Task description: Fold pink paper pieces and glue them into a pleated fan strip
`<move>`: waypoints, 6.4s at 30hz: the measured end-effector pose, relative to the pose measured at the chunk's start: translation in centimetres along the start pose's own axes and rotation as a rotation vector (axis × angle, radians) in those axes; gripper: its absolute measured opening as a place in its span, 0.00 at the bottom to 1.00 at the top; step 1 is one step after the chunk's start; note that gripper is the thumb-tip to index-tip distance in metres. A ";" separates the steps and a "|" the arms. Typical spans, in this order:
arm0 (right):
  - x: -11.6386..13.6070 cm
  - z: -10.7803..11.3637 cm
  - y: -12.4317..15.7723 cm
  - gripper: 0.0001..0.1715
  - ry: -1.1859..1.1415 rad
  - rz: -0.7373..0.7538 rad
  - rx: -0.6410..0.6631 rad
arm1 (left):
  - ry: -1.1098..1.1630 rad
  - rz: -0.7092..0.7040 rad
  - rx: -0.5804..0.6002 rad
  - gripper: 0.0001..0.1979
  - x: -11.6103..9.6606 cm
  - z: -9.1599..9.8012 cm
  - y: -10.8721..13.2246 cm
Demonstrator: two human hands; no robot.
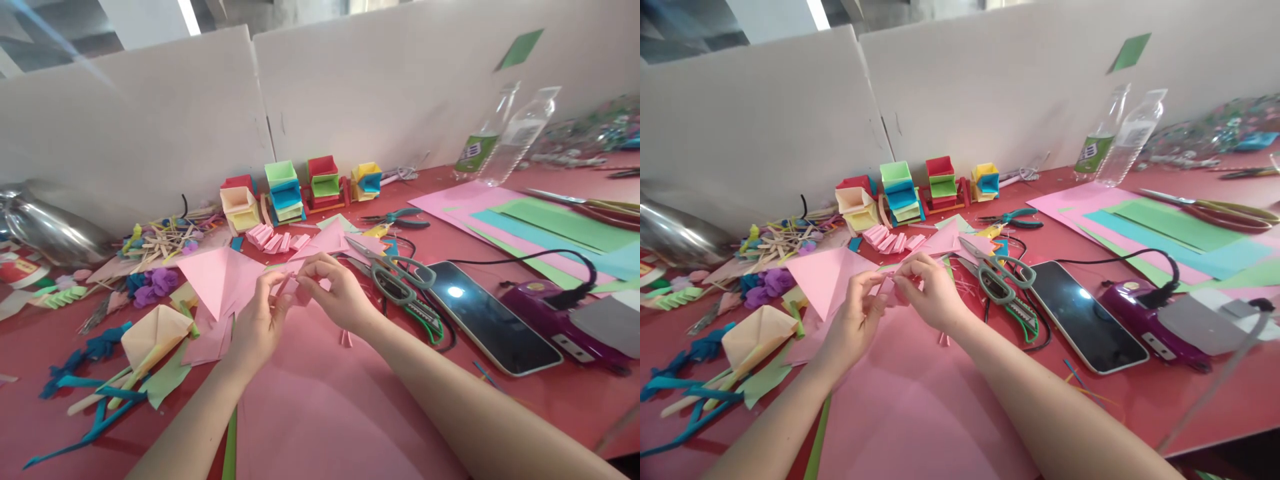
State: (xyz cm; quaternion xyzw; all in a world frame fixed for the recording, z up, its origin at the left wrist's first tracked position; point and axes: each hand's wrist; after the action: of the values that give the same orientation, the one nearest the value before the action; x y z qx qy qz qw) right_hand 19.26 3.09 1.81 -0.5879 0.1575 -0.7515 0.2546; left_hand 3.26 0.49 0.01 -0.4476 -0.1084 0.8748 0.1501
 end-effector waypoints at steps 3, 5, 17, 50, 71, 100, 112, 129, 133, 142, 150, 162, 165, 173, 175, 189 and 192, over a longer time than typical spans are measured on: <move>0.0 0.0 0.0 0.08 -0.009 -0.005 -0.008 | -0.089 -0.074 -0.055 0.10 0.1 0.1 -0.2; 0.0 0.0 0.0 0.09 -0.016 -0.002 0.013 | -0.061 -0.108 -0.081 0.07 0.1 0.1 -0.3; -0.5 0.2 -0.1 0.05 -0.024 0.098 -0.001 | 0.225 -0.045 -0.162 0.06 0.4 -0.1 -0.6; -0.7 0.1 -0.1 0.06 0.109 0.051 0.045 | 0.288 0.082 -0.223 0.06 0.3 -0.2 -0.6; -0.8 0.4 -0.3 0.11 -0.052 -0.333 0.054 | 0.587 0.311 0.076 0.16 0.6 -0.3 -1.0; -1.3 -0.3 0.0 0.15 -0.159 -0.410 0.129 | 1.002 0.373 0.211 0.18 0.3 -0.9 -0.7; -3.2 2.7 -4.9 0.16 0.343 -0.332 -0.037 | 1.124 0.614 -0.194 0.13 1.6 0.3 -2.4; -7.3 2.5 -11.0 0.15 1.005 -0.056 0.546 | 1.238 0.644 -0.195 0.15 1.1 0.1 -2.3; -6.9 3.7 -10.6 0.15 1.036 -0.102 0.477 | 1.227 0.646 -0.189 0.15 1.1 0.1 -2.2; -6.6 3.6 -9.8 0.14 0.961 -0.120 0.600 | 1.224 0.619 -0.177 0.14 1.5 0.0 -2.2; -4.7 4.0 -9.0 0.14 0.851 -0.077 0.373 | 1.250 0.622 -0.216 0.13 1.2 0.4 -2.4; 2.4 2.2 -2.4 0.16 0.269 -0.163 0.480 | 1.213 0.620 -0.050 0.18 1.3 0.2 -2.0; 2.4 1.6 -1.1 0.09 0.136 -0.204 0.445 | 1.158 0.596 0.105 0.24 1.3 0.0 -1.7; 2.3 0.6 0.2 0.07 0.234 -0.077 0.313 | 0.880 0.363 0.320 0.35 0.3 -0.3 -0.4; 2.1 0.4 0.4 0.06 0.252 -0.064 0.262 | 0.879 0.343 0.337 0.35 -0.1 -0.2 -0.3; 2.7 0.8 0.7 0.11 0.186 0.044 0.130 | 1.102 0.377 0.351 0.12 -0.9 0.8 -0.2; 2.7 1.0 0.8 0.20 0.236 0.118 0.142 | 1.231 0.504 0.280 0.13 -0.9 0.9 -0.6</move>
State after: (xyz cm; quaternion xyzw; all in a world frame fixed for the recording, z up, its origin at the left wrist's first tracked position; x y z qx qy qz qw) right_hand 19.87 1.01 3.81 -0.4657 0.1672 -0.8085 0.3186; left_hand 3.09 0.65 1.42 -0.8518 0.2188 0.4749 0.0326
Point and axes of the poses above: each hand's wrist, its own y-axis away from the middle knuckle, its own z-axis out of the back of the hand, x = y × z, and after that the axes turned 5 degrees about -y, right-handed
